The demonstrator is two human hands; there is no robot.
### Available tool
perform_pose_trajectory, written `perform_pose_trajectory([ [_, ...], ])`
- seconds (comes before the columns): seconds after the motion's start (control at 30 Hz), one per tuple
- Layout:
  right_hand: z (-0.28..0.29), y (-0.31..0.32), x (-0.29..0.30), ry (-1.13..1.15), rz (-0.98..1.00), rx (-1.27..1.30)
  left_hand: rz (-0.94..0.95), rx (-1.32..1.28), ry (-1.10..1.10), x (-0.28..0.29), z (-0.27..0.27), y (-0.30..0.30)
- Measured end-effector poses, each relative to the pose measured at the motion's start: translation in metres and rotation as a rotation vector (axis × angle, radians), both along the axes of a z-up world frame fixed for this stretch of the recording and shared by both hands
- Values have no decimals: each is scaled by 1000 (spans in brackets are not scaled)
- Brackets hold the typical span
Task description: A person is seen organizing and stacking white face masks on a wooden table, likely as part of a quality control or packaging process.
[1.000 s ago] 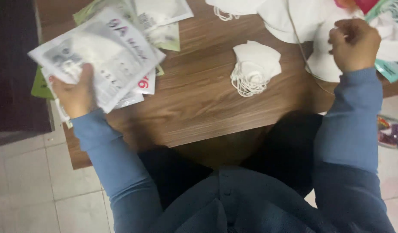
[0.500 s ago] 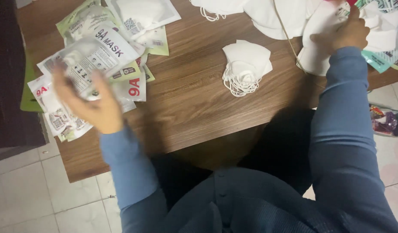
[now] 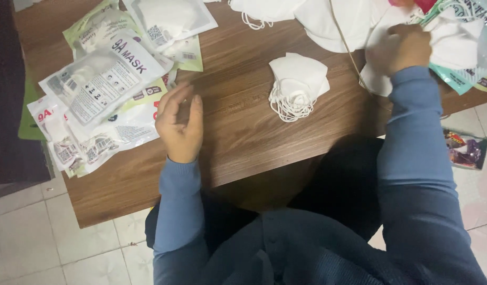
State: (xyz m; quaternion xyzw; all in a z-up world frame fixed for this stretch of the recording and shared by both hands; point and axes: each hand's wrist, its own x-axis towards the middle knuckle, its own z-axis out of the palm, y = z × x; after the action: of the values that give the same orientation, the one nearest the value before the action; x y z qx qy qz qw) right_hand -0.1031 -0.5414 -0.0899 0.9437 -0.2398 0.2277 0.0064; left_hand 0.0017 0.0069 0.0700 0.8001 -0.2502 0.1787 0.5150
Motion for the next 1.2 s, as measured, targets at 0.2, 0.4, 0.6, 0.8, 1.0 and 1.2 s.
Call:
perform_pose_trajectory([
  [0.2, 92, 104, 28, 658, -208, 239, -36, 2, 21, -4, 1, 1],
  [0.4, 6, 16, 10, 397, -138, 108, -67, 18, 68, -3, -2, 2],
  [0.6, 121, 143, 10, -484, 609, 237, -131, -2, 139, -9, -14, -5],
  [0.8, 122, 263, 16, -257, 693, 1218, -379, -265, 578, -18, -45, -22],
  [1.0, 122, 287, 24, -28, 768, 1553, -322, -360, 855, -26, -42, -31],
  [1.2, 101, 230, 49, -89, 736, 1019, -144, -341, 771, -16, -50, -22],
])
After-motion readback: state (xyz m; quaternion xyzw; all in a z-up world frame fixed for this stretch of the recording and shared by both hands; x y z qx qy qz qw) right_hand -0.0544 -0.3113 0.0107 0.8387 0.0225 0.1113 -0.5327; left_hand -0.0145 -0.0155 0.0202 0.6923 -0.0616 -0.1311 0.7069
